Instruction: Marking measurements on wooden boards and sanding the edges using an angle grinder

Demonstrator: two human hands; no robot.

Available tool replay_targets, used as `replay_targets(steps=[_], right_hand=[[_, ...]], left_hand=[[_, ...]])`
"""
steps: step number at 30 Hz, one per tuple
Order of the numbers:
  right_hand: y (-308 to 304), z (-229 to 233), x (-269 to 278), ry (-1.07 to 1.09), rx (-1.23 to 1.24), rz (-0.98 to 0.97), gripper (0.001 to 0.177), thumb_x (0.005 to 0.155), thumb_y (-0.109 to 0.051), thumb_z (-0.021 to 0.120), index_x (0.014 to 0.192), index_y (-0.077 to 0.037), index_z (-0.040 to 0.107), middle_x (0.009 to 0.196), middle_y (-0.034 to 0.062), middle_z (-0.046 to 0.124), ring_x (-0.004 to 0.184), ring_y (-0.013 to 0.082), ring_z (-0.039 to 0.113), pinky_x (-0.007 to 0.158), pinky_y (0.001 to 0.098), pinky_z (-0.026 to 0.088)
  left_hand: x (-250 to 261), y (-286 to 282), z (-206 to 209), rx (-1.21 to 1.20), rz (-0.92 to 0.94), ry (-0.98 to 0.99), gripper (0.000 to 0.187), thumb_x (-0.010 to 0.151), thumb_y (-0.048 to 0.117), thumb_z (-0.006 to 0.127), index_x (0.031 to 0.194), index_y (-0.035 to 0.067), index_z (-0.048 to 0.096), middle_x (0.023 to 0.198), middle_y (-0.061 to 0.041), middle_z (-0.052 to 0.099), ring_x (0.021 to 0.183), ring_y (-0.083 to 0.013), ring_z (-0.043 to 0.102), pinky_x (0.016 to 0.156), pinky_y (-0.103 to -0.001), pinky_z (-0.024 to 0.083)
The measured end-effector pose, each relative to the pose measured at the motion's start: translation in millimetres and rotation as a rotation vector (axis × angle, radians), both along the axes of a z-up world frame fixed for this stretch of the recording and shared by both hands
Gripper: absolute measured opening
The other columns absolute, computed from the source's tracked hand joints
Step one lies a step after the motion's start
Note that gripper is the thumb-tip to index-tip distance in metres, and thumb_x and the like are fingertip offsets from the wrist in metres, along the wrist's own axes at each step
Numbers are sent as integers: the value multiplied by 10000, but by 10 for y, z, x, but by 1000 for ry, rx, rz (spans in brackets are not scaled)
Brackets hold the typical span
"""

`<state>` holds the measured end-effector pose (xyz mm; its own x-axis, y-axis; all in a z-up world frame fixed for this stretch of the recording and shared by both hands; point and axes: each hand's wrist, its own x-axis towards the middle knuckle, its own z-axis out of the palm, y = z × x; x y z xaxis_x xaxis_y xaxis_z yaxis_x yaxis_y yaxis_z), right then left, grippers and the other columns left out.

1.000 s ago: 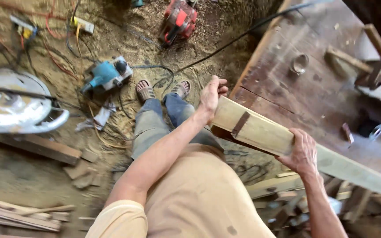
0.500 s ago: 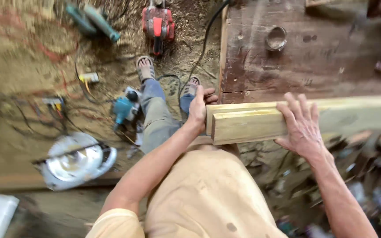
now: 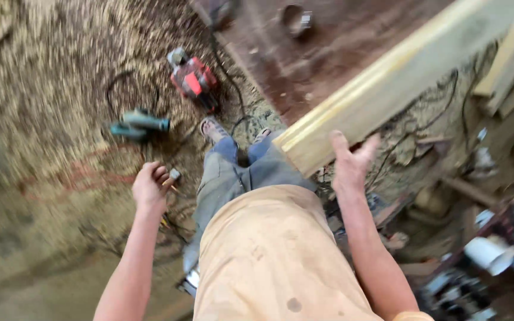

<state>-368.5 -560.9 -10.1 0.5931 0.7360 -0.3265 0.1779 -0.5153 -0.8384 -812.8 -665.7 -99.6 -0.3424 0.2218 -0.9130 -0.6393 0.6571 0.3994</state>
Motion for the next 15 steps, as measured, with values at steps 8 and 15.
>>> replay_targets(steps=[8, 15], right_hand=[[-363, -411, -24, 377, -171, -159, 849, 915, -415, 877, 1520, -151, 344, 1355, 259, 542, 1116, 359, 655, 843, 594, 622], [-402, 22, -200, 472, -301, -78, 789, 885, -465, 853, 1394, -13, 455, 1200, 284, 600, 1042, 406, 691, 793, 508, 629]], left_hand=[[575, 1146, 868, 307, -97, 127, 116, 992, 271, 675, 1038, 171, 714, 792, -42, 689, 673, -150, 671, 650, -296, 606], [1233, 2294, 1824, 930, -671, 388, 159, 1083, 165, 586, 1161, 52, 665, 786, -122, 645, 695, -141, 629, 651, -237, 531]])
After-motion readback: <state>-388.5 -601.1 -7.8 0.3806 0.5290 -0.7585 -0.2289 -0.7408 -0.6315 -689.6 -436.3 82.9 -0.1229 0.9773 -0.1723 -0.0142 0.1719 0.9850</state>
